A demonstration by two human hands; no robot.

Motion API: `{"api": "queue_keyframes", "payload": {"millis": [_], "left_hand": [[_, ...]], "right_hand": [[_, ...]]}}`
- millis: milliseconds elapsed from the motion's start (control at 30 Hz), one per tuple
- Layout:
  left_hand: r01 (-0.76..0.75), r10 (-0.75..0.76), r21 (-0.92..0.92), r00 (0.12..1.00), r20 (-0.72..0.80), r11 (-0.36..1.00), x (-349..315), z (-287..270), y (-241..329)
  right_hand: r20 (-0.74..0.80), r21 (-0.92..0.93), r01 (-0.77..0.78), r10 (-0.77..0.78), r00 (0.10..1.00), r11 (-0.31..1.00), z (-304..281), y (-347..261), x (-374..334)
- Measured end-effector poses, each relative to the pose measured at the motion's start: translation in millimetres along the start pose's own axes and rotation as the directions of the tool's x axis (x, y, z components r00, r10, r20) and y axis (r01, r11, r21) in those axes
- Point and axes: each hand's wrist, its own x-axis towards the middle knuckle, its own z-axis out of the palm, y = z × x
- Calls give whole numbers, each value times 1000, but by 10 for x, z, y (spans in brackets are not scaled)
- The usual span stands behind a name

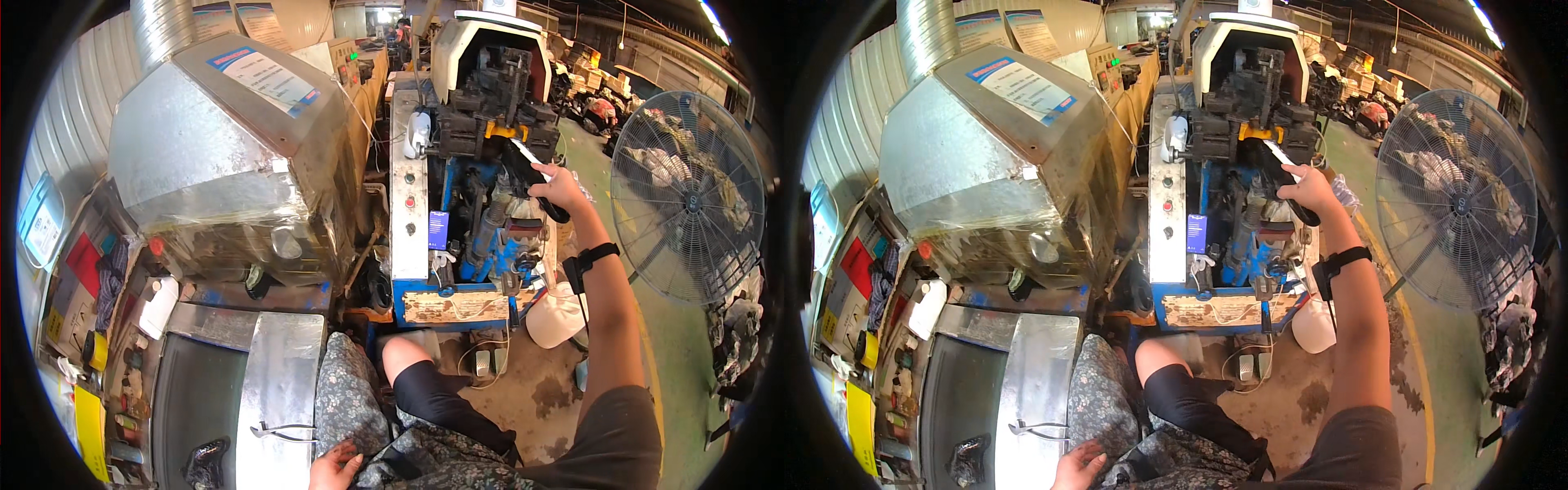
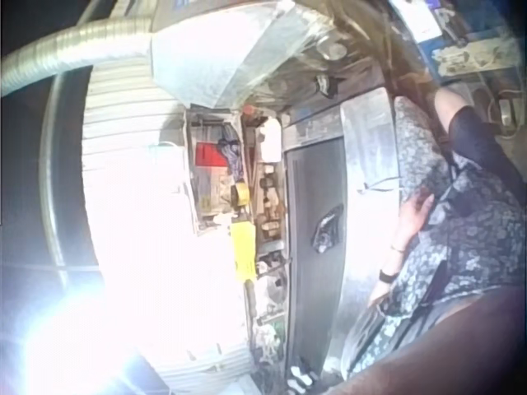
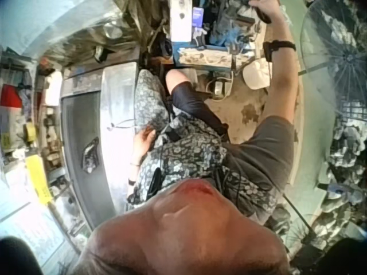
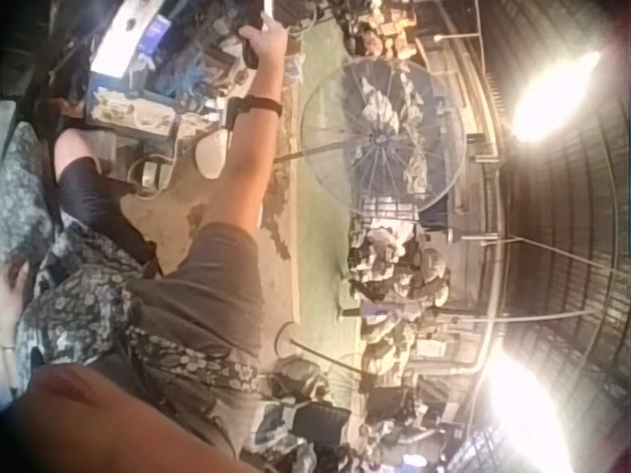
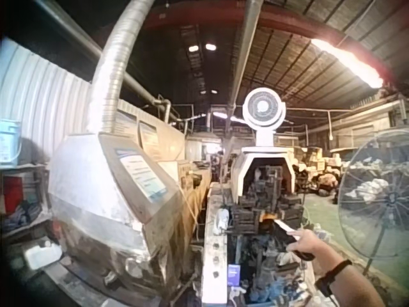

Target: Assembling shoe components by positioning the shoe upper and sole onto a lasting machine and using pliers for adjustments.

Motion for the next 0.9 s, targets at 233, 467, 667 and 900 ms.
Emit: {"api": "queue_keyframes", "payload": {"millis": [233, 467, 667, 900], "left_hand": [[-72, 50, 356, 996, 72, 932, 52, 91, 234], [-85, 51, 328, 993, 111, 941, 87, 162, 201], [-131, 115, 305, 991, 69, 943, -15, 147, -66], [-34, 33, -5, 999, -33, 999, 93, -11, -85]], "right_hand": [[-63, -279, 89, -111, 992, 956, 135, -126, -123], [12, -383, 26, -23, 1000, 923, 210, -283, -30], [-213, -407, 202, -308, 927, 891, 612, -253, -605], [-274, -418, 202, -335, 902, 886, 694, -10, -261]]}}
